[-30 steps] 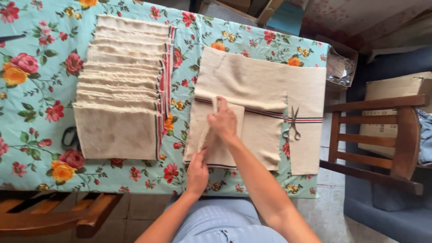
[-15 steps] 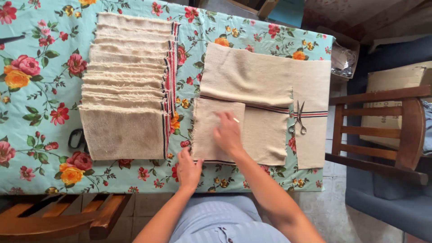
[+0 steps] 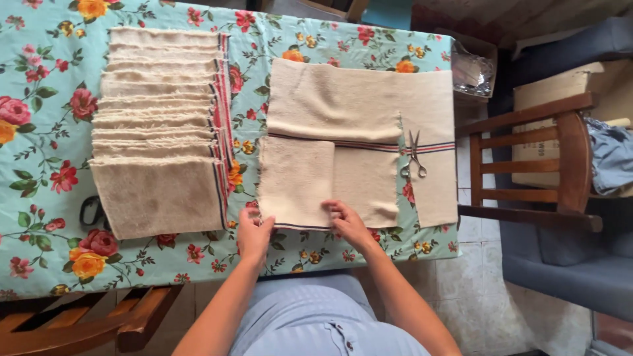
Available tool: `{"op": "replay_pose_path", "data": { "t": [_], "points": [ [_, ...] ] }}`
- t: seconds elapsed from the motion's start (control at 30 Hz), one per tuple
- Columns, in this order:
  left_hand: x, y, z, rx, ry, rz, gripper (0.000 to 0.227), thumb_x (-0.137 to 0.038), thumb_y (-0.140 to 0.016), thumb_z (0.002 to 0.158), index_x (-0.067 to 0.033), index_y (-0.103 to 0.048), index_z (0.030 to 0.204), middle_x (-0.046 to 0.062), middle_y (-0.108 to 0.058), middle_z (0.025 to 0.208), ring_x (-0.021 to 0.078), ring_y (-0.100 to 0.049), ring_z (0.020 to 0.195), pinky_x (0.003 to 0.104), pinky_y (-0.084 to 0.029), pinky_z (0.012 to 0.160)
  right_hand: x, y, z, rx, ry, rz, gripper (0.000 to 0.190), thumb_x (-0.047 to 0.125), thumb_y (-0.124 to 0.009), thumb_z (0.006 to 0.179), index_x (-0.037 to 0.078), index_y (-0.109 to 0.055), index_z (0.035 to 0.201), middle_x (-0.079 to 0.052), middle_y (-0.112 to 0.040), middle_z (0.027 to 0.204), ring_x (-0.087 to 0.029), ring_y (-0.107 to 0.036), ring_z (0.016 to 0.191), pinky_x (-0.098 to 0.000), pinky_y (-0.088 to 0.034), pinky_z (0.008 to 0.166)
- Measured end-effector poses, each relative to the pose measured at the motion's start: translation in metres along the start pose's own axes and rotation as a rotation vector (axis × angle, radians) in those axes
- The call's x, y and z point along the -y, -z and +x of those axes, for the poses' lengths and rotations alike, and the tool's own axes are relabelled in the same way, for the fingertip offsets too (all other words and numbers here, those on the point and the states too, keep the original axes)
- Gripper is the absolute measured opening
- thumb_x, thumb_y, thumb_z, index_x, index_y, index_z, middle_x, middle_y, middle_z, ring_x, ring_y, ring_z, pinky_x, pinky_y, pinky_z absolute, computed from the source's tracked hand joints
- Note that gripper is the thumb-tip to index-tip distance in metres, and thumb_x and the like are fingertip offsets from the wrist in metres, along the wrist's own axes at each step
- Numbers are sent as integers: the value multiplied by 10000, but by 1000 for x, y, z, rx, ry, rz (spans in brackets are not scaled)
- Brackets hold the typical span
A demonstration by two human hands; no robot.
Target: Cutting large pieces of fabric into smaller sections and folding them into a stack
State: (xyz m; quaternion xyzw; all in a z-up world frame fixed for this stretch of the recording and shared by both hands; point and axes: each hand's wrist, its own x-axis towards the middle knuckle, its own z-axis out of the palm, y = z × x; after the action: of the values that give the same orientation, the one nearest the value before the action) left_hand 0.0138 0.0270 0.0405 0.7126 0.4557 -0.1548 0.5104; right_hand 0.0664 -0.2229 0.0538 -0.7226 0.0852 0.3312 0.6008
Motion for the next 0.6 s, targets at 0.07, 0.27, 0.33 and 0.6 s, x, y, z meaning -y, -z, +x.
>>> {"op": "replay_pose_path", "data": {
  "t": [0.07,0.27,0.33,0.6],
  "points": [
    [-56,22,-46,50,-79,-180,554,-230,-741,788,-175,-547,1304,135,-707,1027,290,-686,954,401,-555,815,-17,4,7,-5,105,-67,686,24,-633,677,165,-623,1349,-142,-604,1160,-167,-598,803,-255,-511,592],
    [-129,45,-75,58,-348,-29,370,-270,-651,860,-206,-675,1223,205,-695,1148,411,-637,1118,495,-513,949,21,14,-2,-194,443,-355,737,57,-906,532,198,-691,1223,-38,-551,1030,-164,-563,866,-251,-507,731],
    [-127,49,-65,34,-403,136,274,-347,-635,862,-225,-753,1077,140,-754,1009,396,-690,1004,503,-532,884,12,20,2,-243,506,-385,606,80,-939,534,228,-765,1095,11,-555,974,-123,-556,831,-210,-494,719],
    [-142,76,-62,184,-295,4,150,-224,-679,814,-112,-762,759,77,-686,589,166,-671,484,261,-551,469,109,22,-32,-139,874,-333,338,309,-774,891,102,-549,748,-105,-669,1173,-347,-654,1080,-387,-511,916]
  ]
}}
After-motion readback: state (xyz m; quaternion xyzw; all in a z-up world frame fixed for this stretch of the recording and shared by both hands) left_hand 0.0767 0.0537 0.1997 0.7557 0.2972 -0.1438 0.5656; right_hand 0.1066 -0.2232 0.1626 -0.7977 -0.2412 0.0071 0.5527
